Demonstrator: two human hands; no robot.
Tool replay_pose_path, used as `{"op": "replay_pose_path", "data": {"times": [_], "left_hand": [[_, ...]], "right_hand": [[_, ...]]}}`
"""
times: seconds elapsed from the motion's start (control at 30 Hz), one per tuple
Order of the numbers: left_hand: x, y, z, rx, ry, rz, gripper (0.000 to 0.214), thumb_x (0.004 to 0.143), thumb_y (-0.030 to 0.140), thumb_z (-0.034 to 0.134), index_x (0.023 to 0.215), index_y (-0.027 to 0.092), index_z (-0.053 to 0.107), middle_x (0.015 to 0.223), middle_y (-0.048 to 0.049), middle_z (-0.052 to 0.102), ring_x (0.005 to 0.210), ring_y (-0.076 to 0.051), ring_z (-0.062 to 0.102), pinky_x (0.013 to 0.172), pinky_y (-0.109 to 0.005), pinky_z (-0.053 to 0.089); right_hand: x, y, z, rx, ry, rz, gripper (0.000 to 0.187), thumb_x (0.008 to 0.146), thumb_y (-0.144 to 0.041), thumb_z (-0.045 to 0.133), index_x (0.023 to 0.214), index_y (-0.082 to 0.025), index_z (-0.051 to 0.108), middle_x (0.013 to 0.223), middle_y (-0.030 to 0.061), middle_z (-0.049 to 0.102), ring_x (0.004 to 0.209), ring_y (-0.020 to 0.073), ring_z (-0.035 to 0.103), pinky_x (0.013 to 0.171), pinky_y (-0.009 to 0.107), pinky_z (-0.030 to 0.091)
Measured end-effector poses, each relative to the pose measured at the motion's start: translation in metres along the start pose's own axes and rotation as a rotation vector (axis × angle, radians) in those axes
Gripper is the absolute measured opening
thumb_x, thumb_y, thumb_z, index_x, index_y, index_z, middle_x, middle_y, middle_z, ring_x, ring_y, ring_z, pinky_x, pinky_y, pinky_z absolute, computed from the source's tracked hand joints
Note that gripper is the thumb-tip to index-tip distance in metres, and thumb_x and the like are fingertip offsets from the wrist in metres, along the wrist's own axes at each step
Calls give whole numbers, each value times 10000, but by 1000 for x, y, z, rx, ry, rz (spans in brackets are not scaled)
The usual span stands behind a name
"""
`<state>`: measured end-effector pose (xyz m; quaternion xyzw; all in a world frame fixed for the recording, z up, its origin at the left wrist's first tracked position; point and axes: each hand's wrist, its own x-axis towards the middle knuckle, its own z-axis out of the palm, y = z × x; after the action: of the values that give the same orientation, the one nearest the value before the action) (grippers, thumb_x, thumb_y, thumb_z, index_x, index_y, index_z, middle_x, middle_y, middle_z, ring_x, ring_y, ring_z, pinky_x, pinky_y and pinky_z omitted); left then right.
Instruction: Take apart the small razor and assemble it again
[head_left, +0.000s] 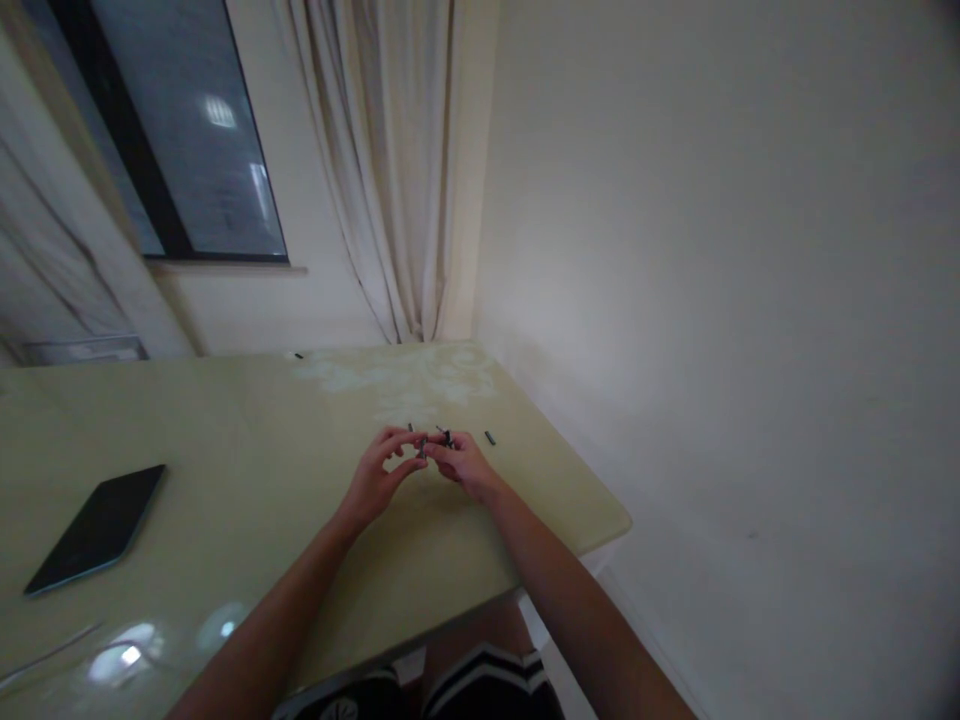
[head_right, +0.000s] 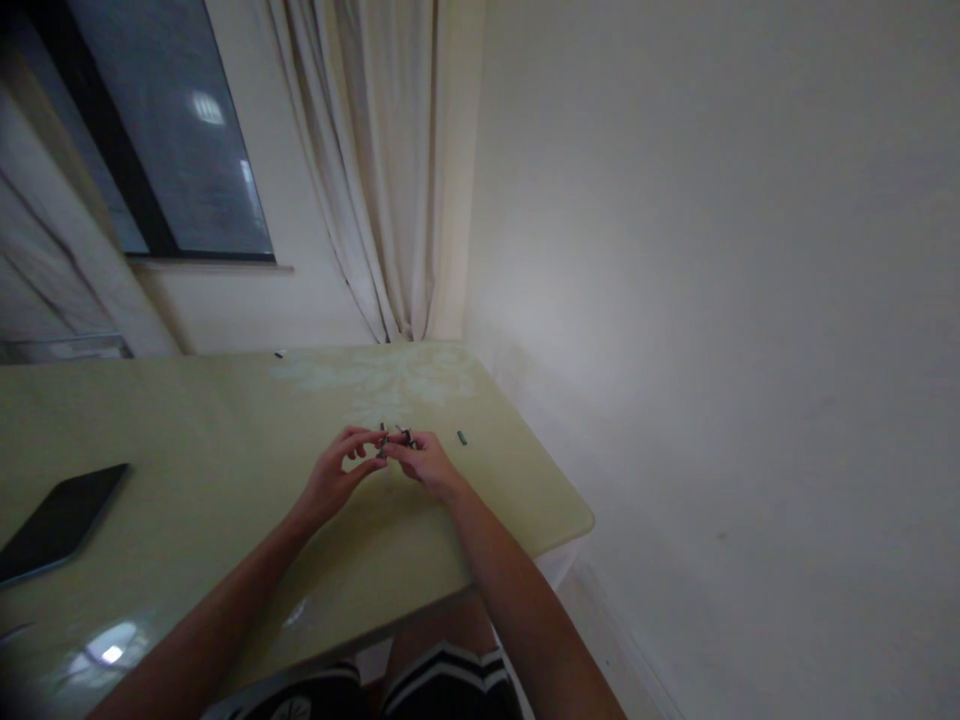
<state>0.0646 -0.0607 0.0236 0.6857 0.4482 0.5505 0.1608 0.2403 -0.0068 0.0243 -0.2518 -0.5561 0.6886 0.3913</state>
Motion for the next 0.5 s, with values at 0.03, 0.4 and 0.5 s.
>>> {"op": "replay_pose_path", "data": {"times": [0.03,0.4,0.5], "left_hand": [[-1,-1,0,-7,2,-7,396,846,419,777,1209,266,737,1007,-39,668,773,-159,549,721,-294,473],[-3,-7,-2,-14,-51,-54,511,822,420,803,1300,276,694,945,-10,650,674,-123,514,648,-263,460],[-2,-8,-2,-22,-41,-44,392,848,396,778,1221,279,744,907,-6,618,673,-121,520,641,-259,457]], "right_hand": [[1,0,-1,-3,5,-5,446,676,-495,877,919,-147,740,530,-99,436,417,40,241,426,245,122],[7,5,-5,-159,119,-116,392,698,-511,857,852,-166,753,540,-72,471,459,65,303,449,232,182],[5,4,-3,-162,91,-116,388,699,-498,863,867,-162,766,579,-60,502,476,62,311,458,236,181]]}}
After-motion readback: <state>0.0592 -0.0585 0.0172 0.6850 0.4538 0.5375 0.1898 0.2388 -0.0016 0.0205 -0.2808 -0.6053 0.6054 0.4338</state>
